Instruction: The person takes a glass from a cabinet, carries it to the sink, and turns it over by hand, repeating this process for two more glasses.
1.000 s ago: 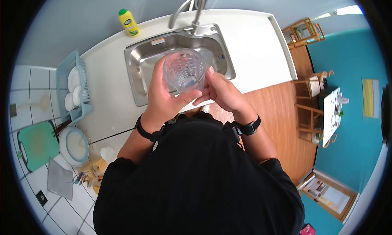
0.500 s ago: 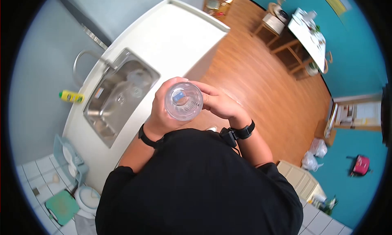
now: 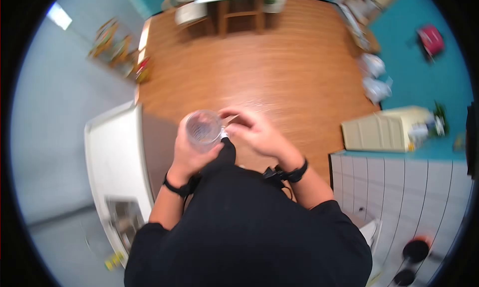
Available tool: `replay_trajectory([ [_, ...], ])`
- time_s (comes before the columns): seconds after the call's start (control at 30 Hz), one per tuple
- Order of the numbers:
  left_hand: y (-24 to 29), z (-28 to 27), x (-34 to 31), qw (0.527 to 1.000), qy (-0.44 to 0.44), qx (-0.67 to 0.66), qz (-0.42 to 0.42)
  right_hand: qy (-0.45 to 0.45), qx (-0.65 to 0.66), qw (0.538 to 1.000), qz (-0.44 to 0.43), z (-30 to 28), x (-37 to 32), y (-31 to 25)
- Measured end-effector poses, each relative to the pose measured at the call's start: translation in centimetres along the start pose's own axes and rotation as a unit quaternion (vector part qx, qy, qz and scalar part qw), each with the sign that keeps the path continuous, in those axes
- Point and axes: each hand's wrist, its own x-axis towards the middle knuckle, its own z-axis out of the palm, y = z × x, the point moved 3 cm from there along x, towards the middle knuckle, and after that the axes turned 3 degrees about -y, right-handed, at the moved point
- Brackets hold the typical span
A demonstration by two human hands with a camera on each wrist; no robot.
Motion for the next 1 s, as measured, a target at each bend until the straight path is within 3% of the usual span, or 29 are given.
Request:
replay_trajectory([
  [0.07,-2.3,3.8,4.8,0.996,-0.063,-0.060,-0.031,-0.015,-0.079,0.997,-0.007,-4.0,0.8,-1.4],
  [0.17,-4.6,9.8,12.4,0.986,-0.148,-0.053,-0.059,0.084,-0.262,0.961,-0.039,-11.0,1.4,-2.4],
  [0.23,-5.0,12.5,17.5,0.980,-0.195,-0.014,-0.043,0.137,-0.302,0.942,-0.045,-14.8,2.5,-2.1],
  [0.37,-5.3,20.3,29.7,0.952,-0.305,-0.003,0.015,0.219,-0.262,0.940,0.019,-24.9,3.8,-5.3],
  [0.43,-4.9,24.6,34.5,0.917,-0.390,-0.011,0.084,0.269,-0.221,0.934,0.086,-29.1,3.6,-6.5],
  [0.5,-4.2,28.9,39.1,0.888,-0.453,-0.023,0.082,0.326,-0.205,0.920,0.073,-33.1,3.3,-5.9],
  [0.57,-3.2,33.6,42.5,0.847,-0.492,0.031,0.201,0.406,-0.223,0.884,0.056,-37.1,1.9,-6.2],
  [0.77,-4.4,50.0,48.8,0.768,-0.583,0.010,0.266,0.516,-0.174,0.838,0.037,-50.2,-2.4,-4.0],
  [1.0,-3.5,67.6,58.6,0.762,-0.634,0.008,0.127,0.522,-0.212,0.826,0.007,-70.7,-5.8,-6.9],
])
